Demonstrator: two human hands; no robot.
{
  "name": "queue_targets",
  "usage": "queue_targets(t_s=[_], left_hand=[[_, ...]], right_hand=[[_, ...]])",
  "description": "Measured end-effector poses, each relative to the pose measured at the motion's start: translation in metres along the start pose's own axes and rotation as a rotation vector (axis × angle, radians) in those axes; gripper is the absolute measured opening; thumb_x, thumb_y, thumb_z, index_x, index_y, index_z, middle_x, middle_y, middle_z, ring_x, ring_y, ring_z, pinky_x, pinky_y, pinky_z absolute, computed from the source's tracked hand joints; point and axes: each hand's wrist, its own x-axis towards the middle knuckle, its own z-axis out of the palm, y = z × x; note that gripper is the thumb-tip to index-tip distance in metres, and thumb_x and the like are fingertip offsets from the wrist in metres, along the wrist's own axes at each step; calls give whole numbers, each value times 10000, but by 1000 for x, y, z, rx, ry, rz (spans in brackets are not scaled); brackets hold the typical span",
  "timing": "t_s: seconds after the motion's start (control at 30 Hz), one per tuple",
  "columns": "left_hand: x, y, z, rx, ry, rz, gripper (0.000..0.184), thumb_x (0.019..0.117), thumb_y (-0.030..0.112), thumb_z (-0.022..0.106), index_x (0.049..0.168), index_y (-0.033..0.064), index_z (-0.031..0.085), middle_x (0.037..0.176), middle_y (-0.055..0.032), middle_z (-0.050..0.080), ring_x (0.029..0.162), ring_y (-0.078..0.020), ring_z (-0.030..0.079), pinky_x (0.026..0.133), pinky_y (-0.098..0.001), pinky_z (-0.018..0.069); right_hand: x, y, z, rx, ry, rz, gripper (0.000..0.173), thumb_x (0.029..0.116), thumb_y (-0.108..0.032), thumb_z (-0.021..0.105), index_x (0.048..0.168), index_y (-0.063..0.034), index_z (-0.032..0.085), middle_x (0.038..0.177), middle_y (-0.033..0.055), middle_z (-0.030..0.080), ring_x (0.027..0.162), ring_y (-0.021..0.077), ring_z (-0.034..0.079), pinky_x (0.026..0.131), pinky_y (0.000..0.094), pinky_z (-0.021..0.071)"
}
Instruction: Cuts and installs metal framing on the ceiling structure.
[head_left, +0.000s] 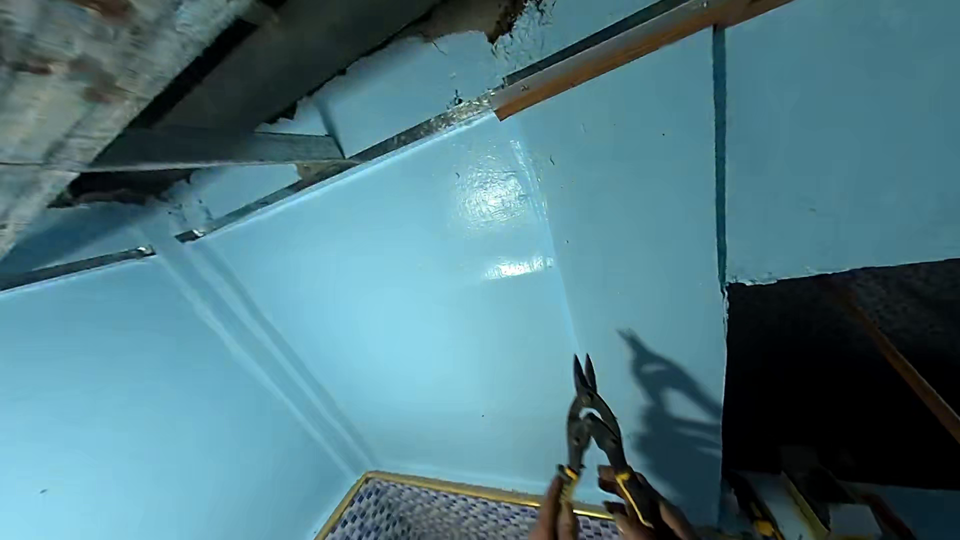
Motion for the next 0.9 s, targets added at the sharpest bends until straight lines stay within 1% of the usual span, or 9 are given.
queue_targets(t_s=[0.1,0.17,0.27,0.33,0.5,0.6,0.73,0.83,0.9], left_hand=[[47,22,-47,355,104,269,482,1083,283,414,1322,-88,606,913,-143,712,745,-109,669,739,-289,584],[77,48,-67,490,150,398,470,1090,319,420,1300,-37,644,853,-107,692,700,-108,650,689,-275,579],[121,93,-84,602,171,485,380,1072,223,459,1257,-18,687,926,-89,736,763,-85,681,735,-252,586],[153,117,-94,704,211,537,352,1071,197,461,1221,-9,704,928,-89,741,781,-97,691,746,-260,585],[237,180,-137,1057,221,558,301,1070,187,500,1265,37,674,1067,-183,719,871,-330,712,748,-548,574],[274,220,-156,1247,226,505,299,1080,218,513,1274,66,682,1120,-209,701,970,-390,701,824,-614,553],[305,255,-170,1376,223,476,340,1090,240,495,1275,15,670,1213,-228,662,1132,-393,649,984,-585,500],[315,266,-182,1425,167,543,390,1091,202,452,1387,-12,587,1342,-253,594,1234,-401,595,1045,-573,462],[320,272,-186,1451,163,573,390,1090,191,443,1407,8,577,1364,-243,600,1248,-381,601,1054,-551,466]], right_hand=[[54,-11,4,283,-344,-37,509,925,-260,711,1363,-22,607,1393,137,631,1287,304,606,1040,518,542],[86,-35,25,448,-462,3,443,943,-273,698,1303,-18,659,1354,142,656,1274,301,615,1045,513,534],[116,-88,68,622,-426,97,348,1039,-182,486,1247,61,624,1292,178,677,1215,281,652,1033,466,549],[140,-111,93,752,-413,88,363,1062,-149,391,1283,82,563,1310,208,650,1206,287,655,1019,455,560],[212,-152,151,1022,-476,-4,331,1077,-180,439,1327,-11,574,1348,166,629,1215,275,642,1014,459,552],[243,-176,187,1033,-467,-75,365,1047,-179,520,1399,-94,572,1420,82,594,1226,224,623,981,439,560],[265,-187,230,993,-464,-167,400,1053,-210,540,1452,-187,539,1420,32,586,1052,141,657,822,357,595],[276,-196,257,1021,-427,-203,354,1042,-219,566,1395,-203,590,1229,24,658,863,96,650,693,287,578],[284,-206,276,1137,-372,-208,257,1029,-157,575,1277,-124,636,1091,35,680,798,74,650,649,253,574]])
